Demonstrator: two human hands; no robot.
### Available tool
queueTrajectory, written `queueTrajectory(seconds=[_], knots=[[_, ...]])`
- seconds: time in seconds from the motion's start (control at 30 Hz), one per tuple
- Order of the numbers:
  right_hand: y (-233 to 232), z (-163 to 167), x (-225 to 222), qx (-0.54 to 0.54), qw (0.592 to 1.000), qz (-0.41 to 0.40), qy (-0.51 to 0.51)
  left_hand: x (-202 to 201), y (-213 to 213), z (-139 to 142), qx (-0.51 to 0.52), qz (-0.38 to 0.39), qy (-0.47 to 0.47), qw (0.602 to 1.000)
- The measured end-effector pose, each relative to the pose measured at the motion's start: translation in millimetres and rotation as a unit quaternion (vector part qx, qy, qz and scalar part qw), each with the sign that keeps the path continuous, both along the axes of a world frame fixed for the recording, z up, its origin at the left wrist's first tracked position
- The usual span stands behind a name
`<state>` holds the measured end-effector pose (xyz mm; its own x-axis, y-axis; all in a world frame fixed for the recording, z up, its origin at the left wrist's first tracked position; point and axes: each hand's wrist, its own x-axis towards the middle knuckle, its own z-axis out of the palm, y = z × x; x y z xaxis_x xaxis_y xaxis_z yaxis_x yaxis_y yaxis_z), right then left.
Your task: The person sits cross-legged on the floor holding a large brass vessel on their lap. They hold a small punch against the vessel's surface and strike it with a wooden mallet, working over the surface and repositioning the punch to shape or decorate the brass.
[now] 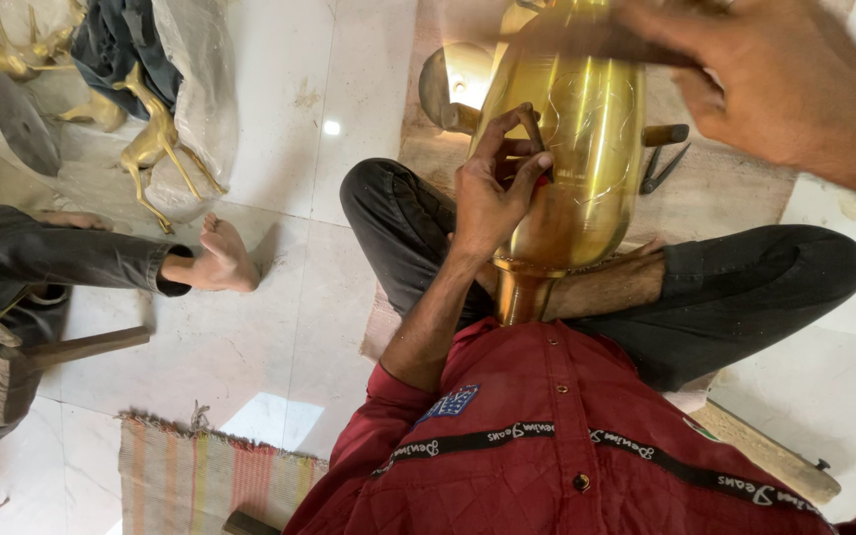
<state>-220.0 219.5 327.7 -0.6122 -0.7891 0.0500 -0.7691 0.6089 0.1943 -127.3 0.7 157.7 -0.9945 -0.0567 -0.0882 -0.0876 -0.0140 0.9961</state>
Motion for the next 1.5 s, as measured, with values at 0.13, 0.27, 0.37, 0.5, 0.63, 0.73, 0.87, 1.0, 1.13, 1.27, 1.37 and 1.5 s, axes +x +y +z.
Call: queueTrajectory(seconds=[0.13,0.27,0.37,0.5,0.63,0.73,0.87,1.0,1.13,1.27,1.37,1.5], knots=[[-7.1,4.1,-2.2,-0.019,0.997,-0.029,-0.072,2.1,2.8,0.3,-0.008,0.012,-0.003,1.0],[-11.0,7.1,-3.5,-0.027,0.99,-0.072,-0.121,6.2,7.1,2.4,0.037,0.033,0.006,0.999],[-11.2,12.1,1.4,-0.008,1.0,-0.002,-0.014,11.5,9.2,5.3,0.004,0.044,0.024,0.999],[-12.9,18.5,6.5,-0.035,0.999,0.016,0.001,14.6,12.5,7.4,0.004,0.061,0.013,0.998],[-14.7,22.6,6.6,-0.055,0.998,0.023,0.003,16.1,13.5,6.2,0.017,0.068,0.023,0.997],[-16.2,25.2,7.0,-0.043,0.996,-0.03,-0.072,19.4,15.7,5.2,0.006,0.076,0.039,0.996],[-20.5,28.4,10.8,-0.05,0.998,0.029,0.009,23.2,19.5,5.0,-0.016,0.098,0.022,0.995],[-23.5,33.1,12.9,-0.03,0.998,0.043,0.026,26.1,21.8,5.7,-0.012,0.109,0.05,0.993],[-25.0,34.5,14.0,-0.103,0.994,0.046,-0.009,28.5,22.6,7.3,-0.021,0.115,0.038,0.992],[-22.1,35.0,16.3,-0.051,0.997,0.048,0.022,31.6,24.9,9.4,-0.029,0.128,0.058,0.99],[-20.4,35.5,17.1,-0.027,0.996,0.064,0.059,32.3,25.1,8.3,-0.029,0.13,0.031,0.991],[-23.2,37.7,17.7,0.01,0.997,0.06,0.053,33.3,27.9,4.5,-0.04,0.147,0.042,0.987]])
